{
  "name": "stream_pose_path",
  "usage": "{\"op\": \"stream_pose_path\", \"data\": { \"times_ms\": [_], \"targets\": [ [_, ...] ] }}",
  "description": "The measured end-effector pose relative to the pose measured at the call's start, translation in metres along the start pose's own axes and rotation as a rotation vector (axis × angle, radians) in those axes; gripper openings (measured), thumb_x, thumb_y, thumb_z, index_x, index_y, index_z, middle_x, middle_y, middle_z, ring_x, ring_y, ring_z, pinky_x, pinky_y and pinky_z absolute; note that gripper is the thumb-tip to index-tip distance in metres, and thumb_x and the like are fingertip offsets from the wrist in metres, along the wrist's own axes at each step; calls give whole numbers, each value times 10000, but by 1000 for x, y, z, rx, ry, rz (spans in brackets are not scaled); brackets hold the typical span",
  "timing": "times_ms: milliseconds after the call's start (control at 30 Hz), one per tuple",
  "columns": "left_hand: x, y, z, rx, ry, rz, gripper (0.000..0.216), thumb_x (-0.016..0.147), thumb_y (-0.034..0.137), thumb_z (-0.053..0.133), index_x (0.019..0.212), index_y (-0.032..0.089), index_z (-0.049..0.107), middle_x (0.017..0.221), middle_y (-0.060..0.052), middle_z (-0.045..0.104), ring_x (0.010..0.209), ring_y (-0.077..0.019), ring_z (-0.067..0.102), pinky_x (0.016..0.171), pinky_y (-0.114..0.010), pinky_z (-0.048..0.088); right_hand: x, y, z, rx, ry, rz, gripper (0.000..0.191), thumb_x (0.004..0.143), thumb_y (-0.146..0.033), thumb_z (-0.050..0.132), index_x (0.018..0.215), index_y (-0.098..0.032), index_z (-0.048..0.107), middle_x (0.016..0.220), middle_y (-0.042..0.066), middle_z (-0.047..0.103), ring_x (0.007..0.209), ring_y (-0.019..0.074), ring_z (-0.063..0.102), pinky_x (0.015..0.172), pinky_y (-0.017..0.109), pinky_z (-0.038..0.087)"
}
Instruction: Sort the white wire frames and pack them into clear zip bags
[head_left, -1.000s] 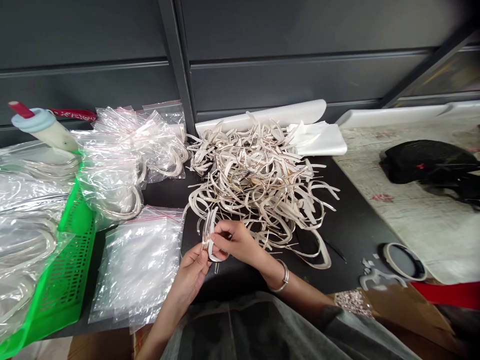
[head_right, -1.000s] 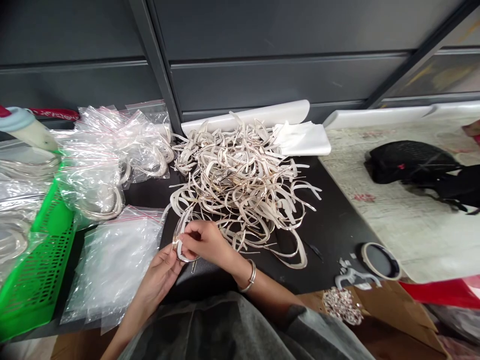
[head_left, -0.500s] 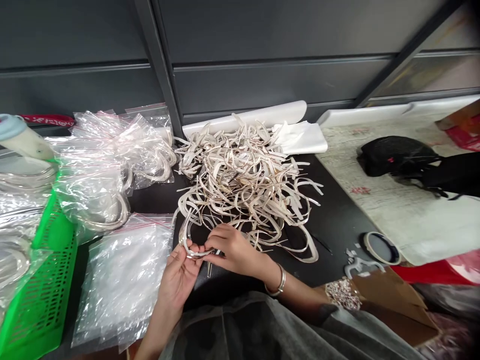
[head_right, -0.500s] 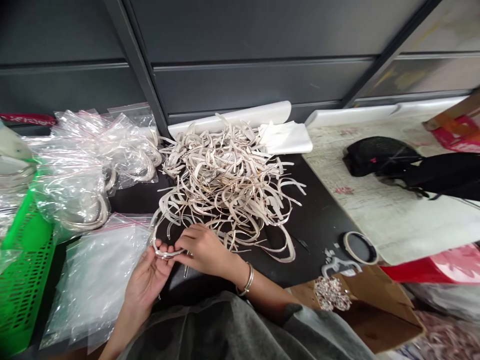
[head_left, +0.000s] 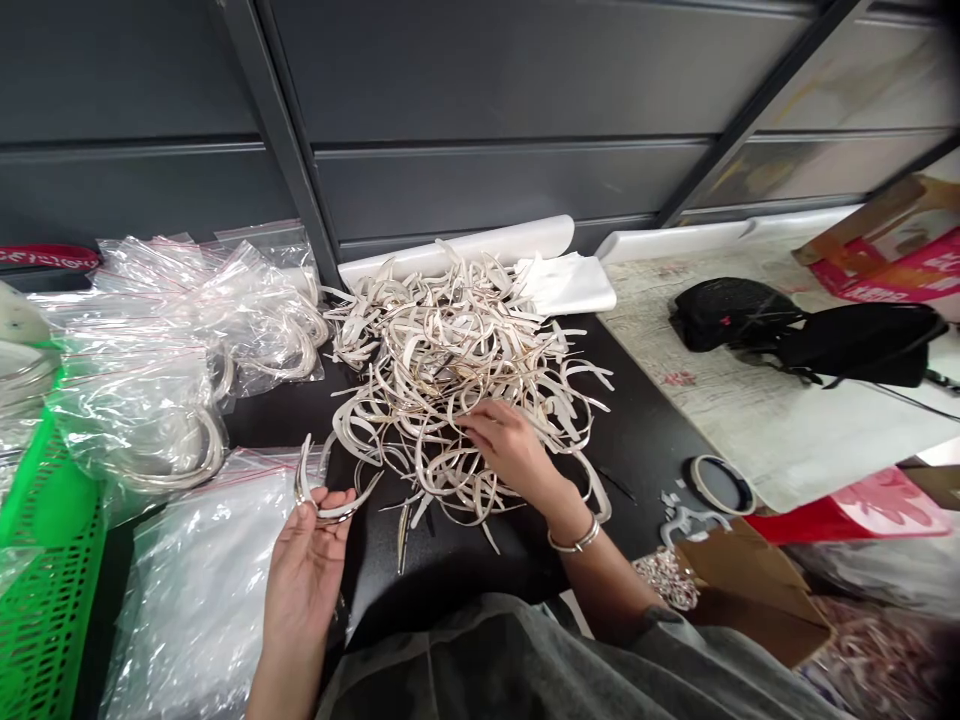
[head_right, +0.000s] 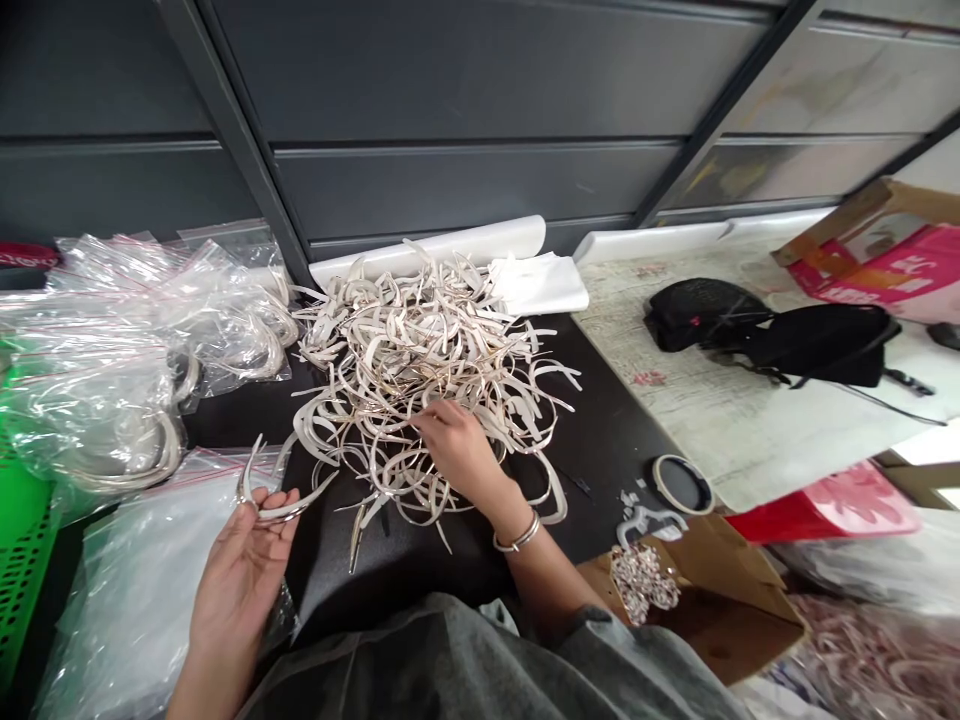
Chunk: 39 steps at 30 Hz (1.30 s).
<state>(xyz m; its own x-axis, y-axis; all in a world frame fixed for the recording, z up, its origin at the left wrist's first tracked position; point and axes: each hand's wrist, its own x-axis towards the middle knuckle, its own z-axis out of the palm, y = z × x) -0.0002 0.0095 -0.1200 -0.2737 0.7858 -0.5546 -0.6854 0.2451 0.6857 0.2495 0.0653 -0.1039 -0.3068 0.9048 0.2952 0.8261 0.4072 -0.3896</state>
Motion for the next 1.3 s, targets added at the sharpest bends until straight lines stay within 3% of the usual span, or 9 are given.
{"op": "stream_pose_path", "data": {
  "times_ms": [100,200,333,533,667,800,967,1133,1300],
  "targets": [
    [-1,0,0,-10,-3,-8,140,653,271,733,741,173,685,703,-31,712,733,-159,677,717,-241,552,6,14,3,-186,-2,197,380,827,-11,424,1076,-193,646,869,78,571,612,128,530,524,229,392],
    [-2,-4,-3,-9,-26,-36,227,592,290,780,759,169,685,714,-30,711,738,-157,679,673,-220,553,11,23,9,-313,-22,288,417,798,6,433,1076,-216,650,914,84,571,560,112,507,464,220,335],
    [-4,-8,-6,-1,-71,-61,276,565,305,803,775,170,688,709,-24,708,724,-147,676,668,-211,552,13,28,11,-276,54,253,268,840,-73,465,938,-194,684,930,75,579,659,132,541,523,218,372],
    [-5,-8,-4,6,-103,-73,232,588,294,791,760,176,689,691,-15,704,681,-139,673,625,-196,547,3,28,-16,-215,302,209,211,869,-271,515,884,-177,704,775,51,481,629,139,493,560,237,393],
    [-4,-9,-2,31,-136,-78,240,609,288,779,795,167,687,722,-29,713,724,-152,680,647,-207,548,-3,18,-28,-117,294,207,248,869,-326,518,792,-173,698,693,35,509,601,134,488,556,246,367],
    [-5,-12,0,53,-210,-69,240,641,297,755,822,154,685,726,-48,718,755,-182,687,746,-276,549,-7,4,-27,313,297,301,246,848,-331,538,722,-157,657,591,5,500,535,110,436,515,245,325],
    [-6,-15,-1,98,-296,-68,272,706,346,696,905,161,682,758,-70,727,795,-203,686,787,-320,538,-7,-11,-13,1193,296,556,293,801,-436,574,670,-175,602,438,-65,360,401,65,292,427,217,257],
    [-12,-16,4,101,-340,-43,254,714,327,694,894,147,698,800,-87,730,855,-200,673,867,-311,495,-9,-46,10,1826,63,598,208,717,-347,708,735,-185,580,543,-45,555,434,52,442,454,180,349],
    [-23,-16,18,67,-381,41,203,756,300,665,877,140,695,860,-72,710,803,-161,652,786,-250,503,-18,-86,32,2083,-239,589,190,744,-318,702,775,-171,586,630,-22,621,517,58,541,525,170,422]
  ]
}}
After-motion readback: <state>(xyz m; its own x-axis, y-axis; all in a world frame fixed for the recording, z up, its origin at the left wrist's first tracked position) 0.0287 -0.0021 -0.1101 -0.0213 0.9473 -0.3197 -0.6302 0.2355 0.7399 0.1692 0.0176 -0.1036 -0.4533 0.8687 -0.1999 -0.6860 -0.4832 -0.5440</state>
